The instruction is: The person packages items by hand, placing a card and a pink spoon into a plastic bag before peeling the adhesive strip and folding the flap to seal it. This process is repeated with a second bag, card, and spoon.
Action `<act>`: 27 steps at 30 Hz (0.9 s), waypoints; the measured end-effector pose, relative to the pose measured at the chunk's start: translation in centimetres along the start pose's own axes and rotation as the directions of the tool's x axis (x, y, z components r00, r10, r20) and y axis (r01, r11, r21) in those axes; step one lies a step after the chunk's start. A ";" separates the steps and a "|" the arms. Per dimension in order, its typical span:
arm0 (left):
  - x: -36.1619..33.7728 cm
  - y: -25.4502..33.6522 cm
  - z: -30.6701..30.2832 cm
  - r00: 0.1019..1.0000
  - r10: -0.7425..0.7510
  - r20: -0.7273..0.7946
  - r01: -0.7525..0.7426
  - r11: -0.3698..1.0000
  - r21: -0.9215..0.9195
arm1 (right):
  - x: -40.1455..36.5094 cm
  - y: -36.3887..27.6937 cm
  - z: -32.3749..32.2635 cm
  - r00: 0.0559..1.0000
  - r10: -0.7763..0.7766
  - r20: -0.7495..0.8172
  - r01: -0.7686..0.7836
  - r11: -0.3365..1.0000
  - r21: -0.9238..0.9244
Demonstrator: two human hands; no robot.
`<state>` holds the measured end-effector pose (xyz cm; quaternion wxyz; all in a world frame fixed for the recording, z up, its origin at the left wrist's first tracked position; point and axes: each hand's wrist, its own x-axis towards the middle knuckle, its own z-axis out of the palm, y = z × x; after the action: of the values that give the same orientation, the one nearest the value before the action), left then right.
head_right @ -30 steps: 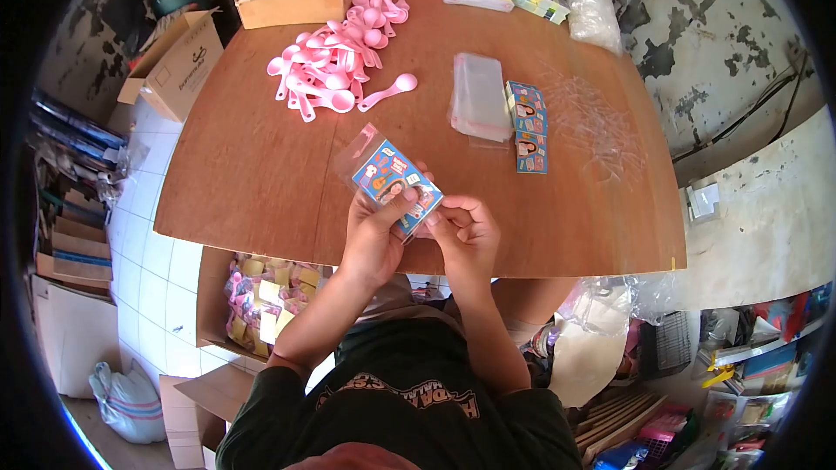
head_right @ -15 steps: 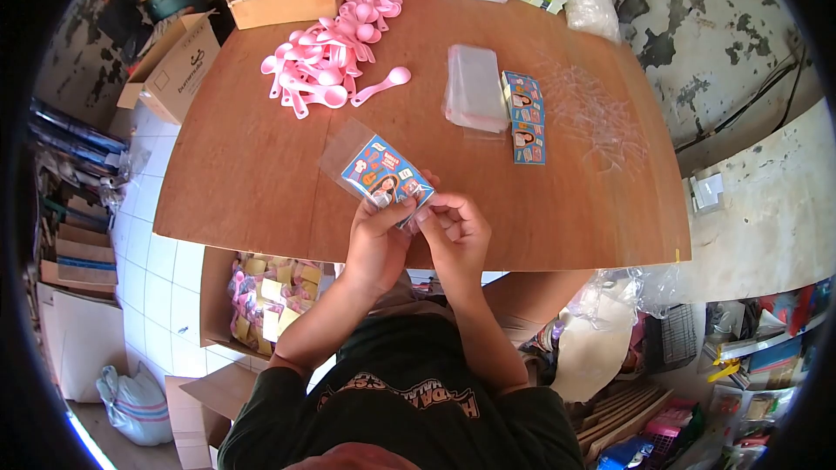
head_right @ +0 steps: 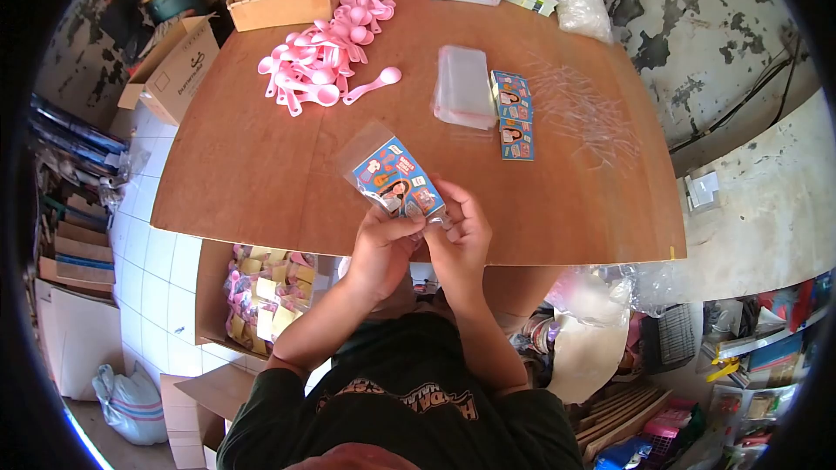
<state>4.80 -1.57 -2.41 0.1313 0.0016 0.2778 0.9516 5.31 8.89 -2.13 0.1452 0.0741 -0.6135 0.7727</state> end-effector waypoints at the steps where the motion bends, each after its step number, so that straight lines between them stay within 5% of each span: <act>1: 0.0 -0.5 -0.5 0.999 -0.001 0.036 -0.001 0.999 0.050 | 0.0 0.1 -0.2 1.000 0.000 -0.023 0.001 1.000 0.013; 3: -0.4 -0.5 -0.1 0.998 -0.008 0.060 0.002 0.995 0.100 | -0.2 0.2 -0.6 0.999 0.012 -0.045 -0.011 1.000 0.029; 6: 0.1 0.6 1.1 0.997 0.077 0.007 -0.075 0.988 -0.135 | 0.1 -0.1 -0.8 0.985 0.162 0.064 -0.173 0.955 0.241; 10: 1.5 0.8 0.6 0.966 0.243 -0.093 -0.255 0.954 -0.155 | 0.3 0.7 -0.7 0.978 0.195 0.071 -0.205 0.956 0.210; 13: 2.2 1.4 0.3 0.925 0.351 -0.143 -0.369 0.921 -0.125 | 0.6 0.2 -0.2 0.970 0.229 -0.084 -0.208 0.956 0.207; 15: 2.5 1.7 0.2 0.921 0.360 -0.146 -0.379 0.915 -0.139 | 0.6 0.0 -1.3 0.965 0.255 0.052 -0.258 0.911 0.322; 19: 2.6 1.8 -0.6 0.923 0.359 -0.139 -0.373 0.923 -0.097 | 0.6 0.3 -0.1 0.967 0.254 -0.001 -0.254 0.966 0.038; 21: 2.8 1.9 -0.9 0.895 0.422 -0.143 -0.431 0.902 -0.031 | 0.7 0.2 0.6 0.960 0.280 -0.019 -0.278 0.958 0.071; 23: 2.6 2.2 -0.8 0.898 0.408 -0.163 -0.418 0.908 -0.028 | 0.6 0.1 1.6 0.967 0.217 -0.136 -0.198 0.970 0.141; 27: 3.0 3.2 -1.1 0.914 0.349 -0.207 -0.376 0.920 -0.109 | 1.1 0.4 1.2 0.961 0.274 -0.024 -0.233 0.857 0.459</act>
<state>1.00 -4.00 -1.84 -0.0743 -0.0439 0.2130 0.9732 4.08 7.77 -1.94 0.0478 -0.0097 -0.4145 0.9087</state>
